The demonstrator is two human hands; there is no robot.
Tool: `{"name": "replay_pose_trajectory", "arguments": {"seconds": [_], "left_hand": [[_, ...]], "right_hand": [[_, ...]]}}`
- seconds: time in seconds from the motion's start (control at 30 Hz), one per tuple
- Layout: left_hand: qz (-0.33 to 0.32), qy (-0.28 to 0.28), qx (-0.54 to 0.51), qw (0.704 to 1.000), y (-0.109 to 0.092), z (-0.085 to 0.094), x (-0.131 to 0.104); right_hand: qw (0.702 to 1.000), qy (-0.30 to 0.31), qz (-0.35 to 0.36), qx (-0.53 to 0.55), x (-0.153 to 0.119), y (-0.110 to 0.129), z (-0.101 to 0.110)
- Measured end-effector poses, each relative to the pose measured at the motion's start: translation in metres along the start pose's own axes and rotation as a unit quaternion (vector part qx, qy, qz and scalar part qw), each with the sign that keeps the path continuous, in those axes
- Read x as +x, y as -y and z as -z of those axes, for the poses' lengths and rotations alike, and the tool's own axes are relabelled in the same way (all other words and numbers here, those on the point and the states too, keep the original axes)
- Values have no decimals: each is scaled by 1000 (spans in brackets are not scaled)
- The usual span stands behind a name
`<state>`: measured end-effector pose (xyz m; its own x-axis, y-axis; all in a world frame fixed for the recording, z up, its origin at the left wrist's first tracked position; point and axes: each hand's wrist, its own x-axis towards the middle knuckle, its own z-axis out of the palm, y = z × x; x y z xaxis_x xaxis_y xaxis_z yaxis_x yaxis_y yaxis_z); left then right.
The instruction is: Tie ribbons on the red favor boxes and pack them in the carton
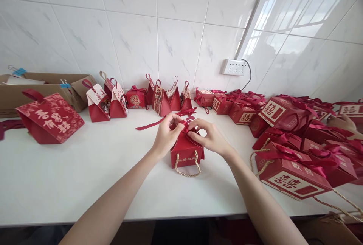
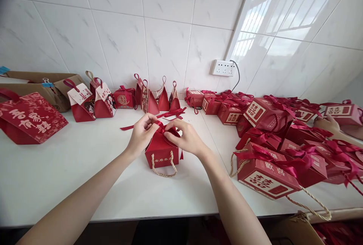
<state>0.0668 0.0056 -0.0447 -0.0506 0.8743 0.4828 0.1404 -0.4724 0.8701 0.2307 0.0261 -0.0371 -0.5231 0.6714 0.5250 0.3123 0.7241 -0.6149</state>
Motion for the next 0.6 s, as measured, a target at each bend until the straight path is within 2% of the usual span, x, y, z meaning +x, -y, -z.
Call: {"name": "replay_pose_trajectory", "arguments": {"seconds": [0.13, 0.33, 0.43, 0.5, 0.6], "left_hand": [[14, 13, -11, 1000, -2, 2, 1], [56, -70, -143, 986, 3, 3, 5], [60, -72, -171, 981, 3, 4, 7], [31, -49, -118, 991, -1, 6, 6], [-65, -30, 74, 995, -7, 9, 4]], "right_hand": [[1000, 7, 12, -1, 0, -2, -6], [1000, 8, 8, -12, 1, -1, -6], [1000, 18, 5, -18, 1, 0, -4], [999, 36, 4, -17, 1, 0, -3], [998, 67, 6, -21, 0, 2, -3]]}}
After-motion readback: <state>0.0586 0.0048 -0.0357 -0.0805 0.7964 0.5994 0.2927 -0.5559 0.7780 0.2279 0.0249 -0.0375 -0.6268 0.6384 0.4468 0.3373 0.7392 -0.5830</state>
